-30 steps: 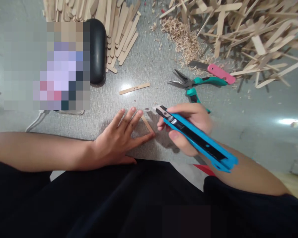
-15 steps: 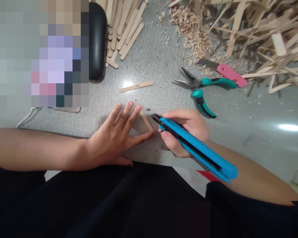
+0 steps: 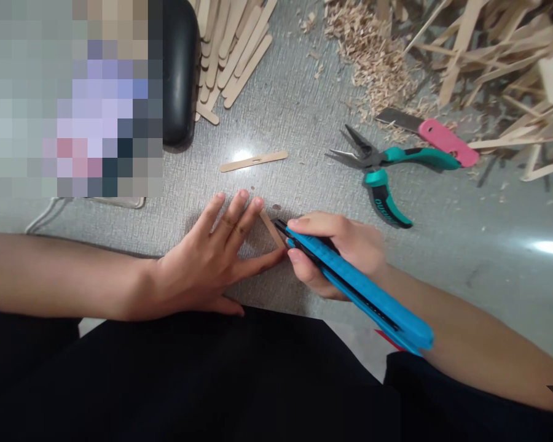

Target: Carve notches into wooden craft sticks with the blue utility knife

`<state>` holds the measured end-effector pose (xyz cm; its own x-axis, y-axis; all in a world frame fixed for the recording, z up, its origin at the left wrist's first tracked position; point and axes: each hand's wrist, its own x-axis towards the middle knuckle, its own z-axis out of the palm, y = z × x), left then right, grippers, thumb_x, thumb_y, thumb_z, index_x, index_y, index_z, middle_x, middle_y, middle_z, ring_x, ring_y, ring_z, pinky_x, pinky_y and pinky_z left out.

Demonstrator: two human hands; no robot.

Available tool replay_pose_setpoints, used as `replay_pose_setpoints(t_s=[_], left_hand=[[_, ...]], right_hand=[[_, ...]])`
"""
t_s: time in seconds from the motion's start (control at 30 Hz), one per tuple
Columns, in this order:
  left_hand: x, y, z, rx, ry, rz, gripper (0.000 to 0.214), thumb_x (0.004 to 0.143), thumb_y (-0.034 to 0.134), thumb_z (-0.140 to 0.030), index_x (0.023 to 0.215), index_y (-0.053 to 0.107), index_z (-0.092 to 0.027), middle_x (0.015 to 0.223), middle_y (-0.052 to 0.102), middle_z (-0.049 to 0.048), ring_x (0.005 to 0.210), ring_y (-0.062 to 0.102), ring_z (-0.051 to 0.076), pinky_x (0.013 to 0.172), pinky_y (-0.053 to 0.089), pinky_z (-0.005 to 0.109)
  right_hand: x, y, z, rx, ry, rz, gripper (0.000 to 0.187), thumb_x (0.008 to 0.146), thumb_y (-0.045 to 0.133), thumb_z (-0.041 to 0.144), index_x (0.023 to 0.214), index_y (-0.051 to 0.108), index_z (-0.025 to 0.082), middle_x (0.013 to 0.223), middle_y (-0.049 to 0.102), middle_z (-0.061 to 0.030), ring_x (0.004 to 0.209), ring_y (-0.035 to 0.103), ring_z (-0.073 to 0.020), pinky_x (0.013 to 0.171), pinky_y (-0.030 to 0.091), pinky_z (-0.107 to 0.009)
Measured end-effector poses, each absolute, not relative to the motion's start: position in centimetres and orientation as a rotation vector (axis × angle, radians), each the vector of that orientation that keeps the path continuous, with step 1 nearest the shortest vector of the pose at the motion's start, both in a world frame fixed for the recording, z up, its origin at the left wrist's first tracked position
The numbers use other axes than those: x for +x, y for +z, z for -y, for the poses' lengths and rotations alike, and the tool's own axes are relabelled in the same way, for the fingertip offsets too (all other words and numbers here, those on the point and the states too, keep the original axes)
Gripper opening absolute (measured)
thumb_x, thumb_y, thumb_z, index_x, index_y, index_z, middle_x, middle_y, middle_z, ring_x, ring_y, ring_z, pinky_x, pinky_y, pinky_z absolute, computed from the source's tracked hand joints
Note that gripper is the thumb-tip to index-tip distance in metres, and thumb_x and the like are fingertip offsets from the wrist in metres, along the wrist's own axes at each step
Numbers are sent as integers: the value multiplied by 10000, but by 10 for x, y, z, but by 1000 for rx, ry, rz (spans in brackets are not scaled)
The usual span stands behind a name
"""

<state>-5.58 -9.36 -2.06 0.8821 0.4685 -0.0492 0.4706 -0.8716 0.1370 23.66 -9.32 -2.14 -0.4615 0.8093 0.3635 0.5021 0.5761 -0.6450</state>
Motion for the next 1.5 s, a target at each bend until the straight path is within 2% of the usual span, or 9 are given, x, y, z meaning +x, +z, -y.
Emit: replay_pose_setpoints(t_s=[0.17,0.33,0.5,0.63,0.9,1.07,1.2,1.33,1.5], left_hand=[[-55,-18,93,2937,-10,-707,1860,583,910,-1166,1961,153,-173,1949,345,465,1804,461,672,1475,393,772],[-55,-15,94,2938,-38,-729,1870,585,886,-1184,1975,138,-182,1960,373,424,1817,466,636,1472,411,756],[-53,-10,92,2974,-46,-716,1916,576,878,-1192,1969,154,-92,1901,469,436,1764,558,611,1462,448,693],[-53,-11,90,2979,-18,-692,1899,578,875,-1189,1961,177,-91,1879,521,414,1767,583,552,1468,454,626],[-57,-13,86,2894,-20,-681,1688,783,865,-1094,1993,153,-158,1962,434,358,1827,500,542,1465,449,699],[-61,-14,83,2850,-19,-647,1638,801,855,-1097,1989,139,-225,1989,374,363,1853,456,553,1494,391,740],[-63,-18,82,2868,-8,-633,1618,791,847,-1109,1966,192,-210,1991,358,375,1867,433,545,1512,385,681],[-65,-23,82,2890,6,-588,1693,767,876,-1102,1974,142,-168,1979,338,416,1859,431,567,1518,367,642],[-66,-26,82,2961,12,-582,1656,837,727,-1162,1975,107,-131,1970,325,440,1834,463,578,1517,348,638]], right_hand=[[237,-21,92,-1041,620,2159,183,1210,670,274,1393,653,281,899,823,9,723,841,-202,672,714,-316],[236,-20,91,-1003,665,2147,251,1185,686,213,1431,652,251,954,840,-11,750,833,-183,717,735,-288],[236,-22,92,-981,665,2156,213,1205,649,225,1417,666,210,1034,877,-71,840,862,-201,765,754,-307],[238,-24,93,-959,693,2173,260,1187,664,209,1446,671,232,1114,888,-85,871,861,-204,745,748,-325],[240,-26,96,-929,552,2251,319,1140,748,165,1446,689,231,1088,873,-81,833,841,-194,724,701,-302],[239,-35,100,-931,495,2249,309,1160,746,241,1465,701,268,1159,901,-70,933,875,-201,799,730,-313],[237,-43,103,-902,454,2218,270,1211,693,328,1468,731,257,1159,895,-82,963,881,-233,818,753,-355],[235,-49,105,-900,382,2219,237,1224,673,300,1440,740,230,1149,883,-90,979,874,-235,816,748,-354],[231,-51,102,-870,330,2193,207,1230,659,227,1415,744,193,1085,855,-63,898,818,-191,774,694,-312]])
